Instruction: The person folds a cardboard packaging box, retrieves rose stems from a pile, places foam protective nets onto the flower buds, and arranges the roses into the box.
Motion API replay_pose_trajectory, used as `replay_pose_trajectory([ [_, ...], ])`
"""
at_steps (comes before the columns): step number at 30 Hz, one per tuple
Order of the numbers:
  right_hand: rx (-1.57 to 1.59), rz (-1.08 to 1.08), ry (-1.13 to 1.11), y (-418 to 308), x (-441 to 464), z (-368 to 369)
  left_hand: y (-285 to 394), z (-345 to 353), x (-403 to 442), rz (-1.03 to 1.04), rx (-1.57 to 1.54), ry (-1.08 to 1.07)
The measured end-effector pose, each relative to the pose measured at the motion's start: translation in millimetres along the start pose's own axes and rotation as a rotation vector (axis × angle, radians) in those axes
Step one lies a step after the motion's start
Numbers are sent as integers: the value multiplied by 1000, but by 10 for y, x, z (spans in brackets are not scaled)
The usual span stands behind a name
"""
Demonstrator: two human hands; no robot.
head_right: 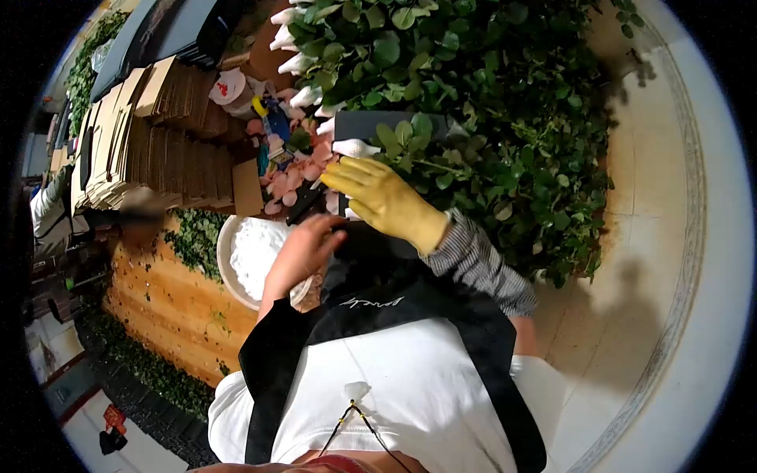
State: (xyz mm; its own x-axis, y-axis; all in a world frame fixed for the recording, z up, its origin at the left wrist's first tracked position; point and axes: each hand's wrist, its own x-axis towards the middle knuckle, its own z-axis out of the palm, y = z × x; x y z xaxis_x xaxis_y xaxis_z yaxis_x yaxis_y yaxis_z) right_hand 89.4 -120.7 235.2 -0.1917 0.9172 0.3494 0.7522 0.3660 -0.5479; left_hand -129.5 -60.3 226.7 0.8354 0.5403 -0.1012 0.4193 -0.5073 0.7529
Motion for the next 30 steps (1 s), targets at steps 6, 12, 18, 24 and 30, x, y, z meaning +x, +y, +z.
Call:
replay_pose_trajectory([
  [6,-200,190,-435,145,-340,-226,-265,71,86,-250,-79,271],
  [12,-441,258,-718,455,-304,147,-243,313,485,-179,8,21],
  [18,-358,318,-644,489,-476,113,-457,420,472,-67,-1,-11],
  [24,-321,424,-658,484,-508,90,-1115,-69,115,-472,-888,539],
  [30,-145,301,-172,178,-157,-186,-945,-35,167,-236,-661,317],
])
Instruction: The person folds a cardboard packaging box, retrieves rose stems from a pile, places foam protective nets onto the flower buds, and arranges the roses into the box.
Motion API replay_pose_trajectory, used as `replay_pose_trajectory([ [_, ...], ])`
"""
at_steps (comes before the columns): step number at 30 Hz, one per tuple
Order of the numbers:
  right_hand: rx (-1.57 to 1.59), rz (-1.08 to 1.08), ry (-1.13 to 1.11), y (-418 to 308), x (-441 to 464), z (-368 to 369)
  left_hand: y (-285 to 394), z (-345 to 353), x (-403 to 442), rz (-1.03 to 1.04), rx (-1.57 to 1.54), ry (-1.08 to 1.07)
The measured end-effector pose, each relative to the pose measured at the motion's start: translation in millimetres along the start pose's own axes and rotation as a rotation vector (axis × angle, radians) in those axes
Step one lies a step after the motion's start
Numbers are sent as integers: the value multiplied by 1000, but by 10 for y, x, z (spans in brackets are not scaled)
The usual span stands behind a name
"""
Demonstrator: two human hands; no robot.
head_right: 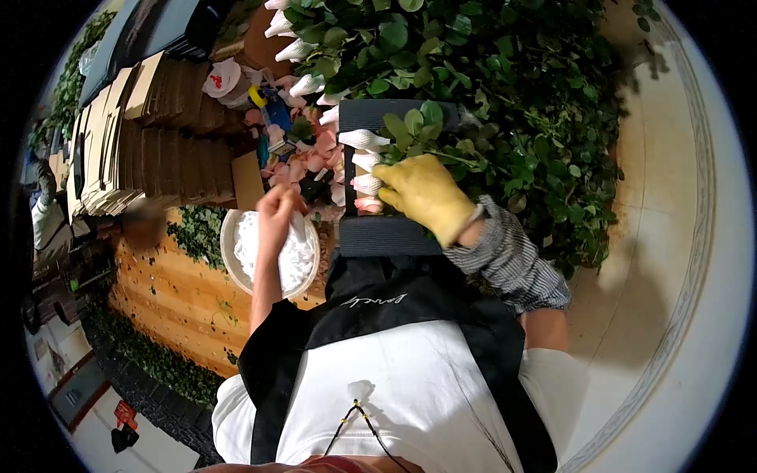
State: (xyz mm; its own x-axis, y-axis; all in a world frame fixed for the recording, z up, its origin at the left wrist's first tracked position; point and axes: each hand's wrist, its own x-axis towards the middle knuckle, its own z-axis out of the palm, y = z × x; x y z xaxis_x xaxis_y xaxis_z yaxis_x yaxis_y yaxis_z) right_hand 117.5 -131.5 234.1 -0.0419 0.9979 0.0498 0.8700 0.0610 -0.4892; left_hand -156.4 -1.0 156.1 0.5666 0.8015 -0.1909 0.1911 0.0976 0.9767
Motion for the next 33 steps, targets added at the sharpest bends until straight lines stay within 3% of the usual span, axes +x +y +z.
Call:
replay_pose_trajectory([
  [1,0,-1,3,58,15,101,127,205,15,-77,7,-37],
  [3,-403,236,-423,246,27,427,74,521,135,-67,293,-96],
  [5,-488,290,-514,209,10,431,180,697,153,-38,596,-189],
  [8,-475,278,-565,286,18,409,377,884,188,-35,693,-253],
  [15,-260,230,-501,298,-45,214,145,1067,145,278,812,-27],
  [17,-253,250,-461,364,-89,286,-4,1090,155,-132,-139,-182],
  [18,-250,250,-459,370,-92,297,142,1075,154,-236,-330,-200],
  [21,-220,250,-404,401,-93,331,-59,958,268,-249,-233,-71],
  [22,-250,255,-419,410,-82,376,-10,891,280,-376,-343,-34],
  [24,-263,253,-379,407,-103,389,-20,820,315,-413,-386,216],
  [26,-230,241,-325,480,-166,447,31,504,429,32,-85,318],
  [27,-194,218,-284,499,-199,471,182,305,434,0,351,301],
  [29,-205,199,-280,462,-204,453,285,241,487,-151,709,222],
  [33,-305,171,-264,441,-166,537,96,731,487,-236,545,-118],
])
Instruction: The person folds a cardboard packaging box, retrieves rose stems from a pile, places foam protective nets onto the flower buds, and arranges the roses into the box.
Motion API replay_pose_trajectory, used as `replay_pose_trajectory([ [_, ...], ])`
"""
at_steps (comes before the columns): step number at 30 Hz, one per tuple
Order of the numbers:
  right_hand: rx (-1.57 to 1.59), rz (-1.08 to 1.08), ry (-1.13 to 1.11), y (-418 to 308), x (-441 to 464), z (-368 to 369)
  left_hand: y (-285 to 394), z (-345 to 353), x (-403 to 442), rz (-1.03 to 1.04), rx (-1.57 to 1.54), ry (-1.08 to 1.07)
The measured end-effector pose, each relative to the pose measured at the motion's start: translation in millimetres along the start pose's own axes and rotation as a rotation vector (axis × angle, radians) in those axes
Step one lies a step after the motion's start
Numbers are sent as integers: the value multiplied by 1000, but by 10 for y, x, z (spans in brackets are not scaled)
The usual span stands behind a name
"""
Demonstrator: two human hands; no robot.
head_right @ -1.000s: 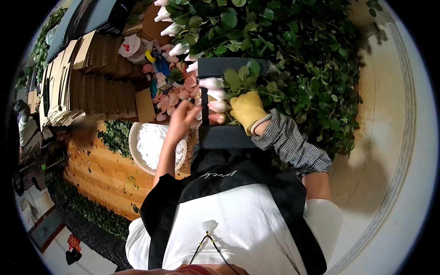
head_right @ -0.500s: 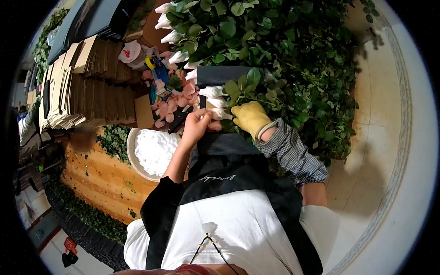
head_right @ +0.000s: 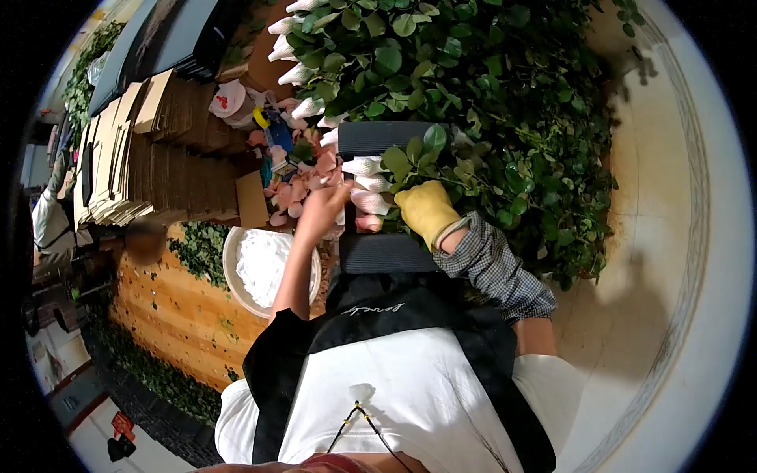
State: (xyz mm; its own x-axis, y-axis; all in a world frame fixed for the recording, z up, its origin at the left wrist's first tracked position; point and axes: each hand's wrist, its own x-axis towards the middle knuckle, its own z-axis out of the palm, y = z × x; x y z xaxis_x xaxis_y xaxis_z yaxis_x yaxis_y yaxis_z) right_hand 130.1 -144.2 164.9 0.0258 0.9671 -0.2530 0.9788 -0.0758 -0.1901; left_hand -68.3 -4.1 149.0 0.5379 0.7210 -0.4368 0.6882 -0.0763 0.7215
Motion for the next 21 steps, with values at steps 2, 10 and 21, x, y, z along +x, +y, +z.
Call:
replay_pose_trajectory([
  [2,-39,35,-77,-17,26,-10,241,198,-87,125,230,64],
  [10,-86,80,-78,-27,73,79,173,155,-194,182,-377,280],
  [21,105,49,189,-316,-48,-743,-275,-461,-262,304,-413,361],
])
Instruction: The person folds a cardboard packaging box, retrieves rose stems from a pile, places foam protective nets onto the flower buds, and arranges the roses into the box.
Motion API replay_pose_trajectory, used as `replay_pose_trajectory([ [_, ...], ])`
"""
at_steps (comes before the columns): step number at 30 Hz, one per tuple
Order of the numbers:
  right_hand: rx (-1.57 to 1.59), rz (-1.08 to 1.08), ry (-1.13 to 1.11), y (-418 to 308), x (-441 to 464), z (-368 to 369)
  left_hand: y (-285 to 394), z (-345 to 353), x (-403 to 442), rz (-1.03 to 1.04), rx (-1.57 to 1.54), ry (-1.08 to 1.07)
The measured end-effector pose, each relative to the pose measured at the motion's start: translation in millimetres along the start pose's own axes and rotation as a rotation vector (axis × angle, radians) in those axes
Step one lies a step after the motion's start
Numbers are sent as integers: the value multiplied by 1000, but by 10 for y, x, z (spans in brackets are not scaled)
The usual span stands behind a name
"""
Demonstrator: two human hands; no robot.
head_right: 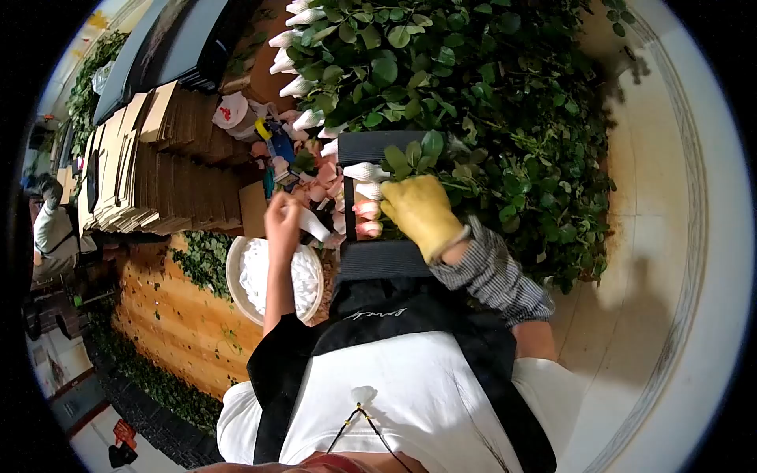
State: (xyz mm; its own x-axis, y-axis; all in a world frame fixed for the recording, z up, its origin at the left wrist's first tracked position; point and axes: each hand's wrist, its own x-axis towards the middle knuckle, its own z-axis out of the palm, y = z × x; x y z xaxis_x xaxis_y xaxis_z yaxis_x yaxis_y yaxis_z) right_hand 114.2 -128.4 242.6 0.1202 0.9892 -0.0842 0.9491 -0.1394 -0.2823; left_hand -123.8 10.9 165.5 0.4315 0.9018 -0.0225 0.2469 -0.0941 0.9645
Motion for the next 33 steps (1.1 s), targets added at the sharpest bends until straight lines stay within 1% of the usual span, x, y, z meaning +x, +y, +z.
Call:
replay_pose_trajectory([
  [1,-1,5,6,93,71,181,-1,108,12,-110,-41,-100],
  [2,-120,38,-43,244,166,533,107,254,17,-126,-34,-160],
  [3,-239,71,-96,332,229,744,41,346,64,-218,49,-261],
  [5,-242,78,-108,383,307,707,-155,592,117,10,220,-282],
  [7,-78,-69,6,445,186,603,202,688,135,-80,435,-405],
  [8,-43,-63,-20,461,173,554,220,796,127,-54,527,-377],
  [9,-54,-58,-15,495,166,550,280,860,107,34,566,-347],
  [11,-31,-93,9,537,159,592,395,930,105,128,676,-298],
  [12,-50,-46,-58,519,167,578,374,928,102,130,678,-299],
  [14,-70,-50,-63,515,151,584,308,899,122,378,661,-252],
  [15,-92,-52,-71,506,150,582,321,879,122,380,665,-250],
  [16,-87,-53,-68,509,170,580,337,858,114,140,265,-299],
  [17,-102,-17,-125,514,187,584,342,835,97,-103,-134,-338],
  [18,-114,23,-184,499,183,579,311,780,144,-245,-141,-331],
  [19,-108,31,-180,445,202,510,223,748,192,-299,-159,-249],
  [20,-154,59,-238,394,246,437,135,735,181,-305,-220,-133],
  [21,-198,88,-300,369,264,396,-21,675,202,-307,-194,47],
  [22,-237,83,-324,400,273,465,-292,460,335,-356,-272,147],
  [23,-232,88,-327,391,234,474,-136,249,347,-288,-406,196],
  [24,-207,63,-285,379,190,460,31,36,354,-214,-540,237],
  [25,-183,28,-243,353,160,432,206,-86,299,-199,-371,186],
  [26,-158,-7,-50,294,83,408,88,-79,291,-66,-227,117],
  [27,-156,-24,-59,221,100,361,112,-62,268,64,-80,48],
  [28,-248,126,-78,140,138,311,257,-25,175,-175,-25,-82],
  [29,-340,281,-95,86,164,296,171,-16,195,-254,100,-279],
  [30,-430,327,-121,218,240,522,195,107,150,-148,25,-357],
  [31,-427,317,-163,251,296,551,196,224,148,-153,33,-440],
  [32,-414,295,-137,295,324,646,248,331,152,-227,82,-477],
  [33,-405,276,-113,346,352,723,253,450,223,-217,161,-512],
])
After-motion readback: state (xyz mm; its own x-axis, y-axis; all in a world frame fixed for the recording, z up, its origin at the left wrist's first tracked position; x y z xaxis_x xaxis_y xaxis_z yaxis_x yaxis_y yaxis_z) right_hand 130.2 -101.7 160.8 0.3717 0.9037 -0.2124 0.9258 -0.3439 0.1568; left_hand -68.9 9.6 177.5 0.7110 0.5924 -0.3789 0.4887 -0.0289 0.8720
